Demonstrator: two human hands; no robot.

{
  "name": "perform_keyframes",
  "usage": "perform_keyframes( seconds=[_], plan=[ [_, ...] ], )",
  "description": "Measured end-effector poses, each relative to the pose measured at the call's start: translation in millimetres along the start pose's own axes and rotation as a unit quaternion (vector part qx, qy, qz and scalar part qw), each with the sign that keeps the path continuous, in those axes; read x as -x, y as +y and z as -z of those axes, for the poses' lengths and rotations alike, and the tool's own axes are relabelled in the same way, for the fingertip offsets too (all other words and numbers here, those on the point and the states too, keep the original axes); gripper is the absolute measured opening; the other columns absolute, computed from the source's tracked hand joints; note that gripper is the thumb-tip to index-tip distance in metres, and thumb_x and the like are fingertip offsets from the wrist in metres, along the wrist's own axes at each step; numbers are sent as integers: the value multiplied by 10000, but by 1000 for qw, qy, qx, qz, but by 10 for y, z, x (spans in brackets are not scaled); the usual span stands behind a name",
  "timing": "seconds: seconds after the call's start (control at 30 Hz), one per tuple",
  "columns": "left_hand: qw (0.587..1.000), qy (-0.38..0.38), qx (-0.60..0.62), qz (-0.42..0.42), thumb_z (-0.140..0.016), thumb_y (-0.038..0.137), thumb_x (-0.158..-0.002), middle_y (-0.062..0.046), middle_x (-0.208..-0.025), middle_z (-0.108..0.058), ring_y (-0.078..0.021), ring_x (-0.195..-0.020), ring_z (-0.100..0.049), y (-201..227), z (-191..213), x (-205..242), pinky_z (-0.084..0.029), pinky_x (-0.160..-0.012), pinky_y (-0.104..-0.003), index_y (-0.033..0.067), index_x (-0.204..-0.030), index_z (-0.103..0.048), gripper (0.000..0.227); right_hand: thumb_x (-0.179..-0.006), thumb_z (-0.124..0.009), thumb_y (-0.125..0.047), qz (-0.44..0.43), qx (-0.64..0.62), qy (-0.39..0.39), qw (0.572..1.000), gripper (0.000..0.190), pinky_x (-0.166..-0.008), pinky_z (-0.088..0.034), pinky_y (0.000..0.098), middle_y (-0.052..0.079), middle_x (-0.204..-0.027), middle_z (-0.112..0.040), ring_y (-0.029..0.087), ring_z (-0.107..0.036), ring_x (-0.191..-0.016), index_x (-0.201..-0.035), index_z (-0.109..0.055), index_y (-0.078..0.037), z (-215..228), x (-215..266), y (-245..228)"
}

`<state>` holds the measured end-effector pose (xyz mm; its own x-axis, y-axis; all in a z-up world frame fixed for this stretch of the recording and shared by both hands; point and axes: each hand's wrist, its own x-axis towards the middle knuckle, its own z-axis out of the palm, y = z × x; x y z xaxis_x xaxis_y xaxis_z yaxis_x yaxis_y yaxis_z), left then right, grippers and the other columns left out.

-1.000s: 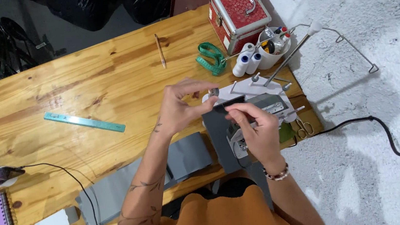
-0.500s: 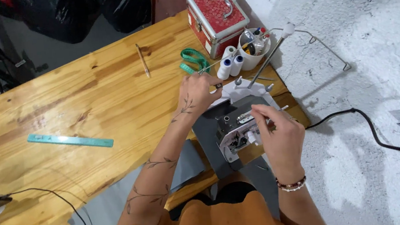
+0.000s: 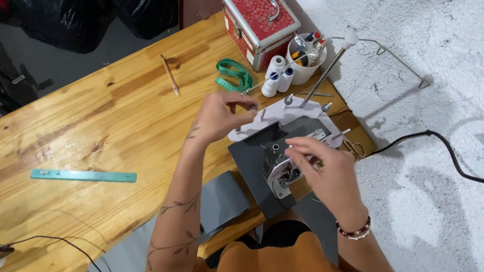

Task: The person threads a sewing machine by guiding white thread through the tension assembly and needle area. They use scissors to cut the thread and manipulate the thread path with their hands.

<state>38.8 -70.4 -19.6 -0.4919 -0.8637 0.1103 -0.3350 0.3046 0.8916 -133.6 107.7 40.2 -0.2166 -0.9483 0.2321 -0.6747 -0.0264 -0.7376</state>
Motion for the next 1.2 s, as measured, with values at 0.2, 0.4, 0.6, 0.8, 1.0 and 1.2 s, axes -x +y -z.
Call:
perform_keyframes(
  seconds=[0.2,0.4,0.6,0.8,1.0,1.2],
  plan=[
    [997,9,59,-44,-801,138,-752,-45,-814,-774,-134,-674,-547,374,373,272,-425,-641,-259,165,-1025,-807,274,-1004,-582,-276,-131,4,-101,986,247,-610,-587,299,120,-826,-792,231,-741,-689,-1109,-777,-167,125,-70,-13],
    [988,-2,115,-99,-811,64,-738,-66,-846,-771,-155,-709,-566,594,760,691,-413,-704,-273,129,-1009,-791,279,-1086,-486,-143,-70,33,-3,997,263,-727,-564,369,197,-967,-709,322,-681,-871,-1214,-698,-54,212,-286,-7],
    [990,24,115,-77,-810,42,-722,-93,-846,-763,-181,-726,-573,695,966,926,-415,-710,-291,91,-987,-799,270,-1047,-529,-150,14,82,-108,991,233,-854,-579,368,150,-1058,-710,329,-682,-1063,-1135,-724,-59,-23,-556,124],
    [991,24,98,-90,-798,34,-749,-133,-829,-755,-212,-731,-586,596,818,851,-426,-701,-316,56,-1007,-788,259,-1033,-536,-178,19,199,-281,939,219,-972,-509,493,178,-1104,-696,400,-628,-1154,-1099,-715,-71,-286,-855,81],
    [994,0,88,-70,-818,77,-740,-102,-836,-756,-184,-721,-575,551,701,725,-425,-678,-293,87,-1012,-797,274,-1019,-505,-221,-50,270,-447,852,290,-950,-525,515,237,-1087,-704,472,-615,-1131,-1064,-763,-96,-761,-1101,364],
    [993,-27,77,-82,-804,78,-722,-97,-826,-758,-191,-688,-557,450,460,407,-467,-658,-314,138,-1027,-801,310,-1009,-492,-227,-110,242,-412,871,340,-830,-535,520,245,-993,-728,436,-667,-1015,-1001,-764,-22,-996,-1146,904]
  ],
)
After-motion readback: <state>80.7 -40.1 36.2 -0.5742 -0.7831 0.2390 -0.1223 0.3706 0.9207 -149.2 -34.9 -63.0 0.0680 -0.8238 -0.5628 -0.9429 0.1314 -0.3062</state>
